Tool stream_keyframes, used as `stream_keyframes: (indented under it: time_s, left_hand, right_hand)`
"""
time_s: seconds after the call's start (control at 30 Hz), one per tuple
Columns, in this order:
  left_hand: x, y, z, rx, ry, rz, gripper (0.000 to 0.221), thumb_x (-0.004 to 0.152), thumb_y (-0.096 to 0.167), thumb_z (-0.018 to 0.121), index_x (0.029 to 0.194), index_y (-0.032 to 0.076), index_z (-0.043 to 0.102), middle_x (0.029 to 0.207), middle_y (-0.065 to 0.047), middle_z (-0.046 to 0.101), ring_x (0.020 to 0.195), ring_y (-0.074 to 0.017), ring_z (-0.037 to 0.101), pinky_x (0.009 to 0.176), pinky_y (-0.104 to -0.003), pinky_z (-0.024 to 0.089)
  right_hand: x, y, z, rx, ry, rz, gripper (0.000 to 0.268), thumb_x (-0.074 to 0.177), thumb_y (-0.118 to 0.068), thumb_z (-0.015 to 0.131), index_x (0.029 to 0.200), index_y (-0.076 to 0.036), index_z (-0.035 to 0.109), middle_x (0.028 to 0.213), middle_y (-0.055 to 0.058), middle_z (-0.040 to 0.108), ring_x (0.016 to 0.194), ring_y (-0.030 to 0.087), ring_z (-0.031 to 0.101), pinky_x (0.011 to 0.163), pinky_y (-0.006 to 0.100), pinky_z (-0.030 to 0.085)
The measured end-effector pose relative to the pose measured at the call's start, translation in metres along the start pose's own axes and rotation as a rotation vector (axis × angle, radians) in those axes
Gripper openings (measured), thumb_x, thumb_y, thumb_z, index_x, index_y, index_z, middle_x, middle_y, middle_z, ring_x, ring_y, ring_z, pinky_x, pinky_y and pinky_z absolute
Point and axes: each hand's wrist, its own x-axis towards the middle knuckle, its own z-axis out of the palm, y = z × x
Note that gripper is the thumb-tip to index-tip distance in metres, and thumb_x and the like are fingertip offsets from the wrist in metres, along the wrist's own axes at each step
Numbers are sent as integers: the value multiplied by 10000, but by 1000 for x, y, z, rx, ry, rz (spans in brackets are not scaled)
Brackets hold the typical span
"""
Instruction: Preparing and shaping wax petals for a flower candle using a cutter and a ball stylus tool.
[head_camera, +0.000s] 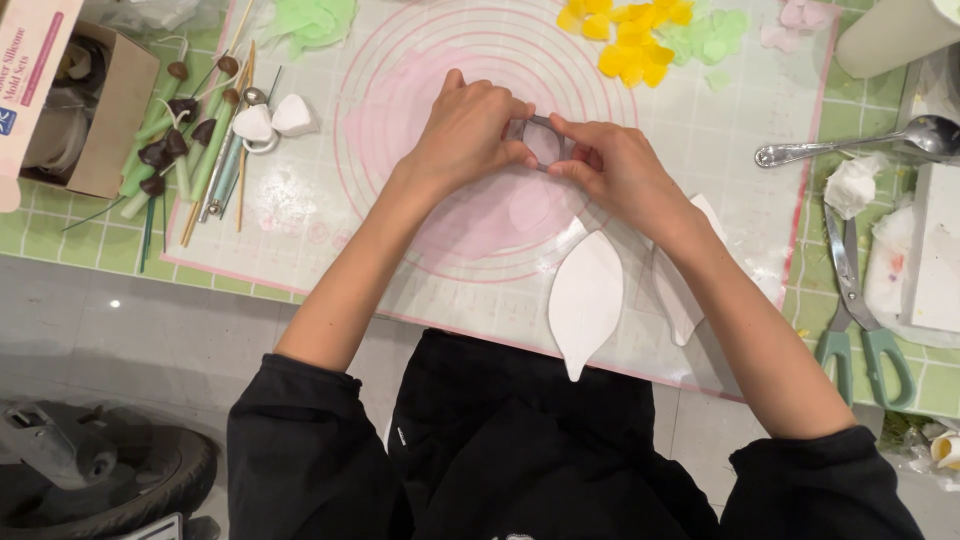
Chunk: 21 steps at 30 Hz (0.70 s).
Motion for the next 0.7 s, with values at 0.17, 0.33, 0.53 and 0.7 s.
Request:
stream_keyframes:
  time_s: [0.17,0.33,0.53,0.7]
  left_hand:
    - [1,5,3,127,38,54,384,669,398,922,779,69,760,608,-117,640,686,-319,630,746,-445,359]
    - [3,3,15,129,95,27,377,625,376,908,669,72,689,590,-112,639,622,-331,639,667,-459,404]
    - [-2,3,17,135,97,1,373,681,376,899,764,57,723,624,-129,661,633,-328,672,588,-460,479]
    - [-4,5,10,35,46,-119,499,658,418,901,1002,70,804,653,-142,694,638,-325,685,557,-441,497]
  right_hand:
    - [2,-4,-1,15,-17,60,526,885,-132,805,1384,-67,653,708,79,588,608,163,494,602,342,469]
    - [8,-3,-3,23,-38,113,527,860,-153,825,1355,-71,665,651,65,578,582,149,481,594,335,472]
    - [17,-2,-11,6,-88,244,529,782,-221,878,1281,-132,727,609,56,555,549,128,450,550,339,437]
    - [22,0,-13,29,-125,300,509,758,-255,897,1241,-177,760,598,37,523,539,108,414,517,348,391]
